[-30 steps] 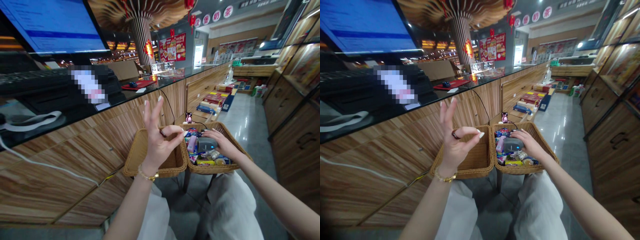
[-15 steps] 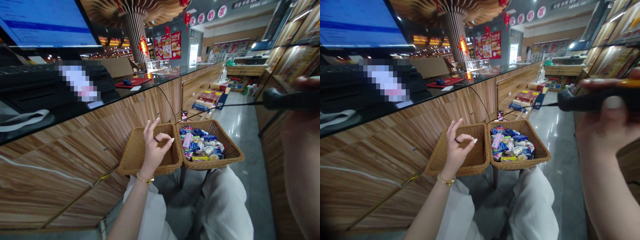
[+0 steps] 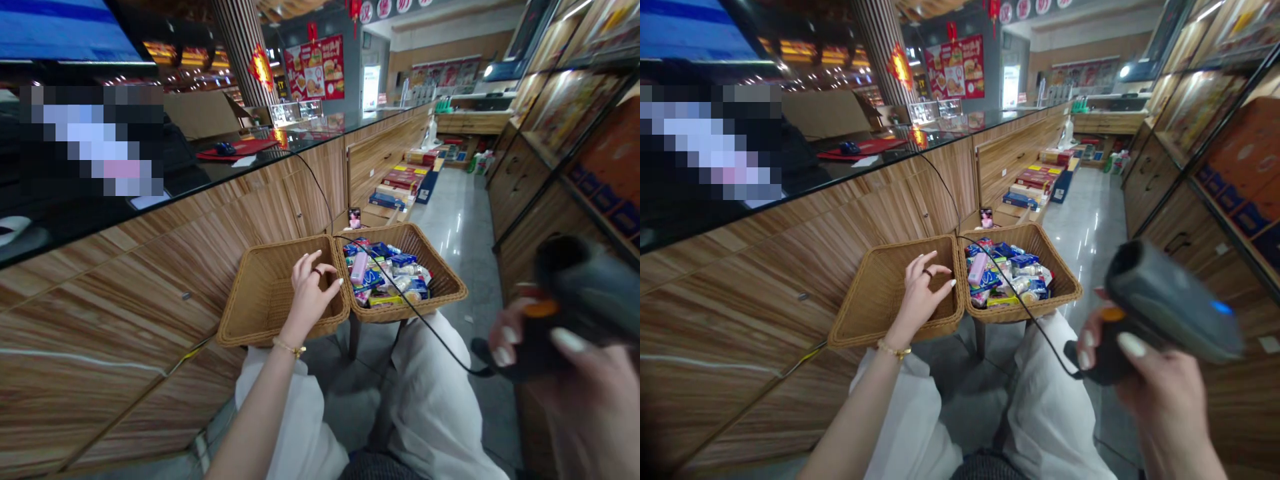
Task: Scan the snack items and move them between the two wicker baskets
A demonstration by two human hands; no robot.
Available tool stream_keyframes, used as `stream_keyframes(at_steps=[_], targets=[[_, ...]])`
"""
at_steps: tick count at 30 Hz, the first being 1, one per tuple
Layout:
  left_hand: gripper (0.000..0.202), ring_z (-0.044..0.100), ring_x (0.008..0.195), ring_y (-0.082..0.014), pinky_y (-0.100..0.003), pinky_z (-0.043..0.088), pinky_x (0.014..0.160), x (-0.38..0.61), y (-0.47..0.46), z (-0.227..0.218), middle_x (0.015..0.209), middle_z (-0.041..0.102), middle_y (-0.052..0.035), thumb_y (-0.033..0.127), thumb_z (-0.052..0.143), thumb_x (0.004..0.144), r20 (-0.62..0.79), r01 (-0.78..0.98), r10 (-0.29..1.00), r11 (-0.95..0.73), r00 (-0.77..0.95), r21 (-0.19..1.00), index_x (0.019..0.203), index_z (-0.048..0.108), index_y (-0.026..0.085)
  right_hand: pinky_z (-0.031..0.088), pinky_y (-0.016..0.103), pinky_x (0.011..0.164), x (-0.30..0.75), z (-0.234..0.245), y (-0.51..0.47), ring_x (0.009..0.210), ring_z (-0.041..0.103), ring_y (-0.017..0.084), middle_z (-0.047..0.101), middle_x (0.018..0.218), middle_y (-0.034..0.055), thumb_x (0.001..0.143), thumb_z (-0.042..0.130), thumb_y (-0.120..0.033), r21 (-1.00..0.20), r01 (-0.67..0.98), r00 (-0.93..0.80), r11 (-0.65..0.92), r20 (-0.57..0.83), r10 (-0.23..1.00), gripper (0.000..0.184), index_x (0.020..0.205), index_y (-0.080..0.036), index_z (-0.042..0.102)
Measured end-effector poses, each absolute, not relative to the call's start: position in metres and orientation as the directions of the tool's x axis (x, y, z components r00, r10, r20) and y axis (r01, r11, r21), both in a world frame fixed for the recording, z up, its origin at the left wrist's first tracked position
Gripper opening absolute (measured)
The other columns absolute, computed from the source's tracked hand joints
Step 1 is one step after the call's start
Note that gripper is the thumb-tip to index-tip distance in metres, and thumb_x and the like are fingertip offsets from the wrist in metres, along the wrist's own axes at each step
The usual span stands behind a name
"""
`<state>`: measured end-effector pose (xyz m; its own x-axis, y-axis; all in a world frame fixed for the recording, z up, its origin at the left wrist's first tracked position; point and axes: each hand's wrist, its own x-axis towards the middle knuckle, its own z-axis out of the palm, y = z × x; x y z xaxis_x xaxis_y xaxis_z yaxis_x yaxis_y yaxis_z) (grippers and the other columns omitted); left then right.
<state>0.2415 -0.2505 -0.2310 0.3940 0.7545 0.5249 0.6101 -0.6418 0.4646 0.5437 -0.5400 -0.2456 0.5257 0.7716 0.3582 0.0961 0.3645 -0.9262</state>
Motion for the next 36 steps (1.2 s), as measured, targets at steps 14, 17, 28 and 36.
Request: stream_keyframes(at_steps=[14, 17, 28, 36], targets=[[0.03, 0.034, 0.152, -0.0433, -0.069, 0.021, 0.125, 0.304, -0.242, -0.245, 0.155, 0.053, -0.0144, 0.045, 0.077, 0.082, 0.392, 0.753, 0.756, -0.627, 0.524, 0.201, 0.1, 0.077, 0.021, 0.052, 0.031, 0.054, 0.462, -0.221, -0.436, 0.047, 0.062, 0.018, 0.063, 0.051, 0.0017, 0.088, 0.07, -0.049, -0.994, 0.104, 0.272, -0.011, 0.018, 0.962, 0.036, 0.068, -0.02, 0.063], [0.026, 0.037, 0.15, -0.0431, -0.068, 0.023, 0.125, 0.309, -0.24, -0.248, 0.152, 0.056, -0.0152, 0.042, 0.076, 0.083, 0.404, 0.77, 0.762, -0.611, 0.507, 0.185, 0.098, 0.079, 0.021, 0.046, 0.028, 0.045, 0.477, -0.216, -0.41, 0.041, 0.059, 0.018, 0.063, 0.049, -0.0016, 0.08, 0.072, -0.043, -0.968, 0.243, 0.322, -0.061, 0.022, 0.946, 0.025, 0.073, -0.023, 0.058], [0.02, 0.04, 0.149, -0.0395, -0.063, 0.025, 0.126, 0.3, -0.249, -0.227, 0.145, 0.062, -0.0129, 0.037, 0.074, 0.083, 0.413, 0.783, 0.813, -0.546, 0.41, 0.298, 0.094, 0.079, 0.021, 0.04, 0.023, 0.039, 0.454, -0.204, -0.412, 0.037, 0.048, 0.01, 0.062, 0.057, -0.0043, 0.082, 0.074, -0.042, -0.961, -0.276, 0.233, 0.029, -0.038, 0.972, 0.028, 0.091, -0.018, 0.062], [0.022, 0.041, 0.145, -0.039, -0.063, 0.028, 0.122, 0.247, -0.249, -0.207, 0.142, 0.062, -0.0121, 0.036, 0.075, 0.087, 0.605, 0.755, 0.768, -0.52, 0.209, 0.4, 0.104, 0.077, 0.022, 0.038, 0.018, 0.036, 0.417, -0.202, -0.439, 0.033, 0.045, 0.007, 0.061, 0.056, -0.0045, 0.083, 0.076, -0.037, -0.761, -0.647, -0.007, -0.056, -0.067, 0.998, 0.03, 0.102, -0.017, 0.064]])
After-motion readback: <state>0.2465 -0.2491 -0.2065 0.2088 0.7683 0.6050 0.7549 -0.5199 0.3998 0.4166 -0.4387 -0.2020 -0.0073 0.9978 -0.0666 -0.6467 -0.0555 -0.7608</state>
